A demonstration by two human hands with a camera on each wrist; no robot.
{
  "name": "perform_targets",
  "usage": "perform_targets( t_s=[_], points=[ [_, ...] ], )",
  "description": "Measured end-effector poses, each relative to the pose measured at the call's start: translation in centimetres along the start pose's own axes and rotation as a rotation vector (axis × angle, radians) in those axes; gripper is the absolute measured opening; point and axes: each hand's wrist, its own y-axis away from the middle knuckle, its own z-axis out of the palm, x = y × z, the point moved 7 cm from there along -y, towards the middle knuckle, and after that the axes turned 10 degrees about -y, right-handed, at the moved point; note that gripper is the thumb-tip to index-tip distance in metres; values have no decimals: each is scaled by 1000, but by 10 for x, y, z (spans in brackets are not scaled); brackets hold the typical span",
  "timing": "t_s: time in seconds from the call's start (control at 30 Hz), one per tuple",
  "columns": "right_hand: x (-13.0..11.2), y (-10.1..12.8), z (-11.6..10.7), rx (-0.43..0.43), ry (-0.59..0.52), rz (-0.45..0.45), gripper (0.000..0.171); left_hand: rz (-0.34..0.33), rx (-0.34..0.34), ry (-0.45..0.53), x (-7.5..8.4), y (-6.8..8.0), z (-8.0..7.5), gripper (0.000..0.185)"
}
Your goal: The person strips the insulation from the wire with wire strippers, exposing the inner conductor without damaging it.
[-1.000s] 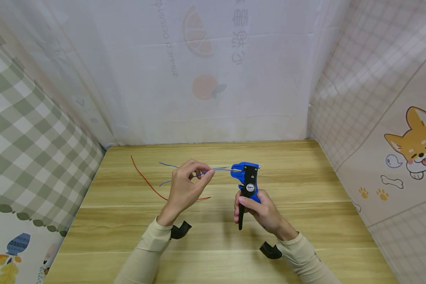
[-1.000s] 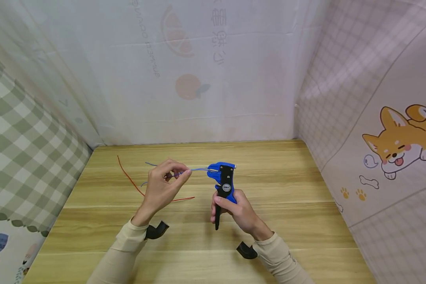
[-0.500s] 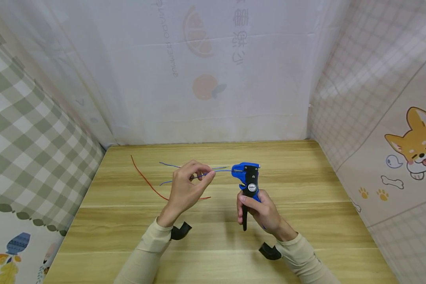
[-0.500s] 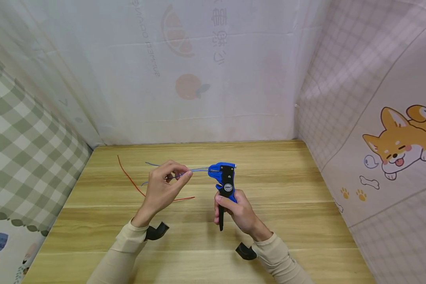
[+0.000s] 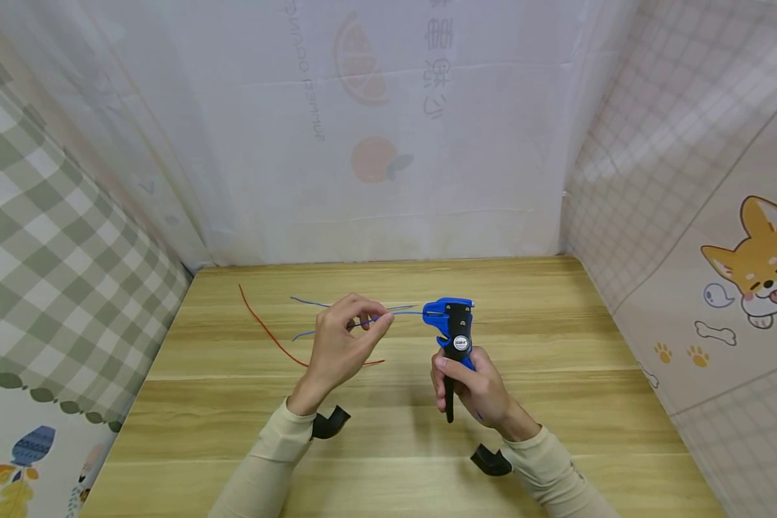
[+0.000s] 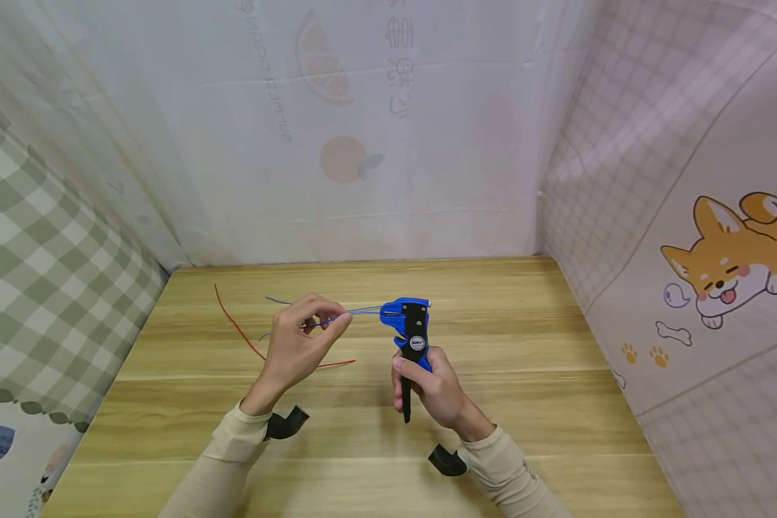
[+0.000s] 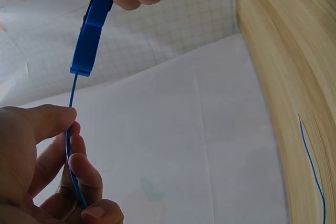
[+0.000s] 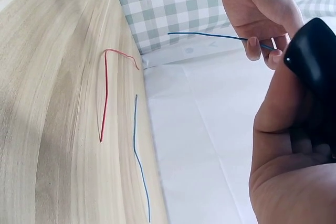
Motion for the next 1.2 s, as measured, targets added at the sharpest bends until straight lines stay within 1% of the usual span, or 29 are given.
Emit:
perform_targets(
  t_s=[0.37, 0.97, 1.2],
  points=[
    [1, -1, 0, 28, -34, 9, 33, 1, -5, 6, 1, -1, 1, 4],
    [3, -1, 0, 89, -2, -14, 37, -3, -5, 11, 0, -1, 4, 7],
    [3, 0, 0, 110, 2, 8, 38, -2, -6, 11, 0, 0, 4, 6]
  ],
)
